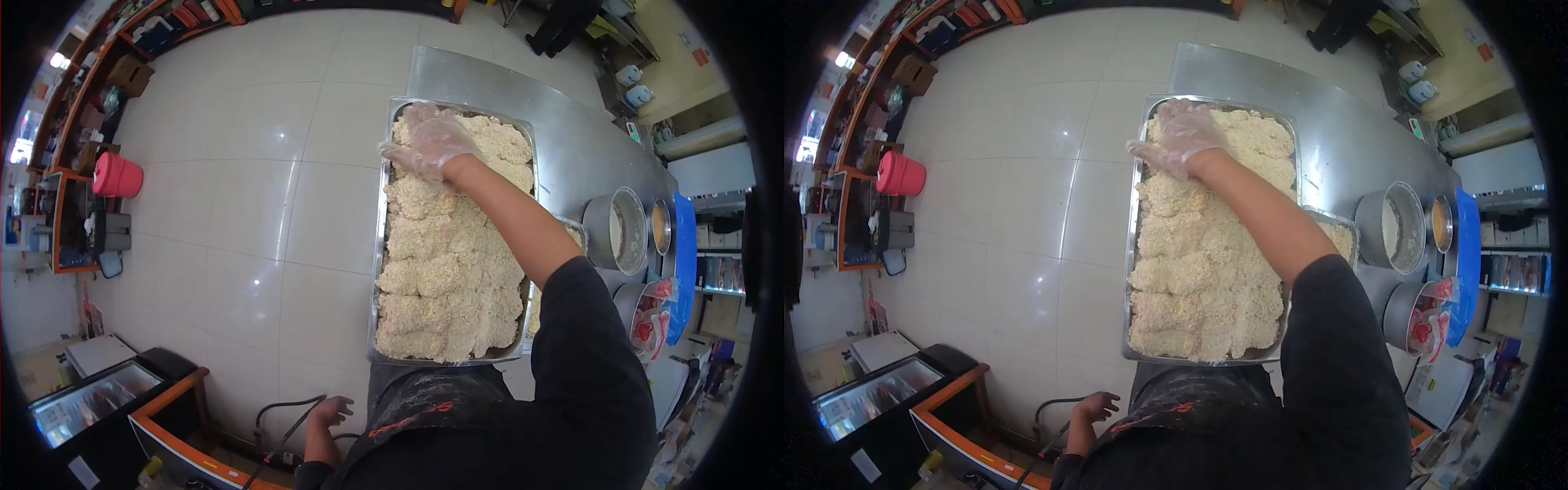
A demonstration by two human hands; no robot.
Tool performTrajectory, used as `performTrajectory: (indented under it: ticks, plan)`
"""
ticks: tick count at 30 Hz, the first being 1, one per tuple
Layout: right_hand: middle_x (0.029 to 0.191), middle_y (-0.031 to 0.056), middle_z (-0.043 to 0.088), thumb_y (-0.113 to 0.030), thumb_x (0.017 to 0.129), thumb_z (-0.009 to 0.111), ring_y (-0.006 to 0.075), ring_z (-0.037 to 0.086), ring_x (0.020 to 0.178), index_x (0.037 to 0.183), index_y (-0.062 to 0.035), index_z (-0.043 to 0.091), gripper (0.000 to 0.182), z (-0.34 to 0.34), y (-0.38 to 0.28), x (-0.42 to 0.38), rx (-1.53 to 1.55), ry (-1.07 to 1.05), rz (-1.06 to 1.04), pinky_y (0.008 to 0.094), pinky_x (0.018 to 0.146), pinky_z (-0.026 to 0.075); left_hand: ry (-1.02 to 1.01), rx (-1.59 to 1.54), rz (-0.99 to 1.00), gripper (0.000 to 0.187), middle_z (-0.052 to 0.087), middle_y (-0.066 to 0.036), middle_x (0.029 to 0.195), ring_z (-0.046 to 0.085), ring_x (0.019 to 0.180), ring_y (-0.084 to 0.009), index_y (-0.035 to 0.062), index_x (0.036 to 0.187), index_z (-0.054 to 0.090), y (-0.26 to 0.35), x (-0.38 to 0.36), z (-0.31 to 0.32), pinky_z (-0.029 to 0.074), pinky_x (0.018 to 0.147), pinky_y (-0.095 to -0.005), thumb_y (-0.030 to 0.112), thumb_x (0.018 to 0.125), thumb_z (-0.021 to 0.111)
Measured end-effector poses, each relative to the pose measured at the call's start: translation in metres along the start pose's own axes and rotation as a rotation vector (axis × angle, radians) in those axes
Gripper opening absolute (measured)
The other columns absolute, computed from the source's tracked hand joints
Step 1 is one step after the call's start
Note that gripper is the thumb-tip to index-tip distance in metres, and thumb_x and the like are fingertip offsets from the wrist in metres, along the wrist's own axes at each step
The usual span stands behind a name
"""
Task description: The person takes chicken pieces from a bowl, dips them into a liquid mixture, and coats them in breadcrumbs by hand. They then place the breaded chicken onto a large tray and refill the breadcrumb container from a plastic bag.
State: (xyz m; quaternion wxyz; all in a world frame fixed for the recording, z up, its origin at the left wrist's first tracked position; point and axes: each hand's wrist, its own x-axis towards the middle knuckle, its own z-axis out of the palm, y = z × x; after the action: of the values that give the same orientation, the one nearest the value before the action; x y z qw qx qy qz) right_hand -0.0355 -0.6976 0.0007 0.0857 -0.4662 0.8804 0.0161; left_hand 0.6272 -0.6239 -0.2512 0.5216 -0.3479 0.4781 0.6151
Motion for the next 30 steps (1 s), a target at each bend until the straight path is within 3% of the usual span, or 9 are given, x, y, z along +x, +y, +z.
performTrajectory:
  ticks: [3, 7, 11, 14, 18, 22, 24, 27, 30]
  plan:
    - [0.157, 0.0202, 0.026, -0.074, 0.091, 0.029, 0.0339, 0.021, 0.148, 0.151, 0.0043, 0.024, 0.098, -0.012, -0.003, 0.003, -0.024, -0.108, 0.004, 0.0432, 0.12, 0.02, 0.081, -0.204, -0.361, 0.048, 0.069, -0.005, 0.11, 0.059, 0.078, -0.0192, 0.018, 0.139, 0.052, 0.061, -0.028, 0.004, 0.051, 0.065, -0.0326, 0.019, 0.092, 0.049]
    - [0.158, 0.0199, 0.025, -0.075, 0.09, 0.031, 0.0364, 0.016, 0.148, 0.152, -0.0012, 0.026, 0.096, -0.031, 0.005, -0.01, -0.009, -0.112, -0.029, 0.0501, 0.12, 0.015, -0.009, 0.123, -0.122, 0.045, 0.069, -0.004, 0.104, 0.058, 0.074, -0.0177, 0.0182, 0.135, 0.054, 0.017, -0.004, -0.003, 0.049, 0.064, -0.0319, 0.02, 0.09, 0.055]
    - [0.159, 0.0201, 0.021, -0.076, 0.089, 0.034, 0.0375, 0.015, 0.149, 0.154, -0.0144, 0.029, 0.089, -0.079, 0.03, -0.095, 0.181, 0.112, -0.039, 0.0539, 0.12, 0.011, 0.427, 0.365, 0.19, 0.036, 0.069, -0.009, 0.097, 0.06, 0.077, -0.0201, 0.0095, 0.121, 0.06, 0.162, -0.151, 0.061, 0.049, 0.068, -0.0343, 0.026, 0.089, 0.059]
    - [0.16, 0.0198, 0.019, -0.077, 0.087, 0.038, 0.0393, 0.017, 0.148, 0.154, -0.0185, 0.028, 0.09, -0.101, 0.089, -0.189, 0.276, 0.174, -0.042, 0.0541, 0.12, 0.012, 0.61, 0.488, 0.237, 0.035, 0.071, -0.018, 0.092, 0.068, 0.093, -0.0281, -0.0002, 0.093, 0.071, 0.149, -0.14, 0.064, 0.05, 0.083, -0.0402, 0.034, 0.088, 0.063]
    - [0.146, 0.0248, 0.043, -0.055, 0.087, 0.062, 0.0368, 0.039, 0.139, 0.148, -0.0143, 0.042, 0.076, -0.133, 0.229, -0.364, 0.333, 0.137, 0.073, 0.0465, 0.116, 0.029, 0.519, 0.442, 0.298, 0.036, 0.071, -0.018, 0.097, 0.067, 0.094, -0.0266, 0.0003, 0.097, 0.071, 0.129, -0.074, 0.042, 0.05, 0.083, -0.0397, 0.035, 0.09, 0.061]
    - [0.114, 0.016, 0.067, -0.028, 0.086, 0.063, 0.0228, 0.065, 0.098, 0.126, -0.0043, 0.061, 0.046, -0.159, 0.375, -0.541, 0.6, 0.131, 0.527, 0.0348, 0.09, 0.05, 0.379, 0.46, 0.125, 0.037, 0.071, -0.018, 0.098, 0.066, 0.092, -0.0265, 0.0002, 0.101, 0.069, 0.165, -0.019, 0.085, 0.05, 0.081, -0.0391, 0.034, 0.091, 0.06]
    - [0.091, 0.0107, 0.069, -0.021, 0.083, 0.059, 0.0168, 0.063, 0.076, 0.107, -0.0008, 0.067, 0.033, -0.144, 0.442, -0.616, 0.467, 0.313, 0.623, 0.0333, 0.076, 0.053, 0.346, 0.476, 0.07, 0.037, 0.07, -0.017, 0.098, 0.066, 0.092, -0.0264, 0.0001, 0.102, 0.069, 0.188, 0.003, 0.123, 0.05, 0.08, -0.0388, 0.034, 0.091, 0.059]
    - [0.07, 0.0143, 0.066, -0.016, 0.077, 0.056, 0.0233, 0.061, 0.061, 0.089, 0.0013, 0.069, 0.025, -0.113, 0.511, -0.687, 0.363, -0.012, 0.694, 0.0343, 0.065, 0.052, 0.326, 0.471, 0.011, 0.037, 0.07, -0.017, 0.099, 0.065, 0.091, -0.0264, 0.0, 0.105, 0.067, 0.223, 0.031, 0.189, 0.05, 0.079, -0.0383, 0.034, 0.092, 0.058]
    - [0.068, 0.0243, 0.062, -0.015, 0.072, 0.056, 0.037, 0.059, 0.06, 0.071, 0.0018, 0.067, 0.02, -0.027, 0.554, -0.716, 0.228, -0.295, 0.412, 0.0406, 0.06, 0.05, 0.315, 0.456, -0.046, 0.038, 0.07, -0.017, 0.099, 0.065, 0.09, -0.0263, -0.0001, 0.107, 0.066, 0.244, 0.046, 0.246, 0.05, 0.077, -0.0379, 0.034, 0.092, 0.057]
